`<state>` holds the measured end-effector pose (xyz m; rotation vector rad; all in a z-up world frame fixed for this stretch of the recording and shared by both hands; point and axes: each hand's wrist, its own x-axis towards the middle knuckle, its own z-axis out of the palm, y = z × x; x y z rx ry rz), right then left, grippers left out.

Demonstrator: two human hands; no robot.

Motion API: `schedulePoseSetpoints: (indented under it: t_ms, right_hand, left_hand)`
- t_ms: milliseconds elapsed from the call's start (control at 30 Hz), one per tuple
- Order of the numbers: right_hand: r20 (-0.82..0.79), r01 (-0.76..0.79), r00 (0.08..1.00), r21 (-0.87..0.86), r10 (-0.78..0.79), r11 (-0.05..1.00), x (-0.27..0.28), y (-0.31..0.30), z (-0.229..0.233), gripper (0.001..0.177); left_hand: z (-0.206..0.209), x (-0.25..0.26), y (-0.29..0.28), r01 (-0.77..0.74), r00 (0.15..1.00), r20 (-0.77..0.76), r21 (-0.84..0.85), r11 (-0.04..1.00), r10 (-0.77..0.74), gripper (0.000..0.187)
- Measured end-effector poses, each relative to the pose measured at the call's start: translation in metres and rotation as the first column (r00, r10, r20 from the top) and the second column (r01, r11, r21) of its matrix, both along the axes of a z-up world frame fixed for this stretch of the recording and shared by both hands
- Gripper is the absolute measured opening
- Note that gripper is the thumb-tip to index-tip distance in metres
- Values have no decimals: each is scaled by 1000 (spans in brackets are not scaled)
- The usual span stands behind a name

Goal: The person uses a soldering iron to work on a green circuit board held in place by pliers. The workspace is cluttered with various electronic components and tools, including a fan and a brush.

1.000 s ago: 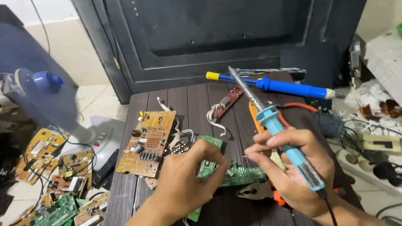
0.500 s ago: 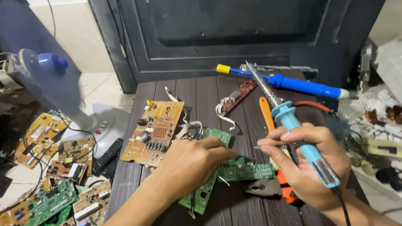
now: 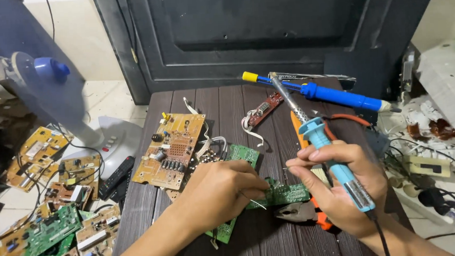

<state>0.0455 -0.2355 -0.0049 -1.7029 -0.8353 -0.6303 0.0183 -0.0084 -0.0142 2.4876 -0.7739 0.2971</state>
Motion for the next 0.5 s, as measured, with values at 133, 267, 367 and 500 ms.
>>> schedulePoseSetpoints:
  t_ms: [133,267,367,500]
  right_hand:
    - [-11,15,1000,-20,-15,1000,-3,0,5,36]
    - [20,55,998,-42,-54,998,-1,1,3,33]
    - [9,40,999,-33,-40,999,0,0,-3,33]
    - [-38,47,998,-79,-50,996,-1,-2,3,31]
  left_hand:
    - [3,-4,-1,2,1000,31,24,1000,-2,14]
    - [13,-5,-1,-16,1000,-6,79,997,17,16]
    - [11,-4,1,-17,1000,22,80,997,16,16]
    - [13,-3,2,-55,996,70,49,997,52,12]
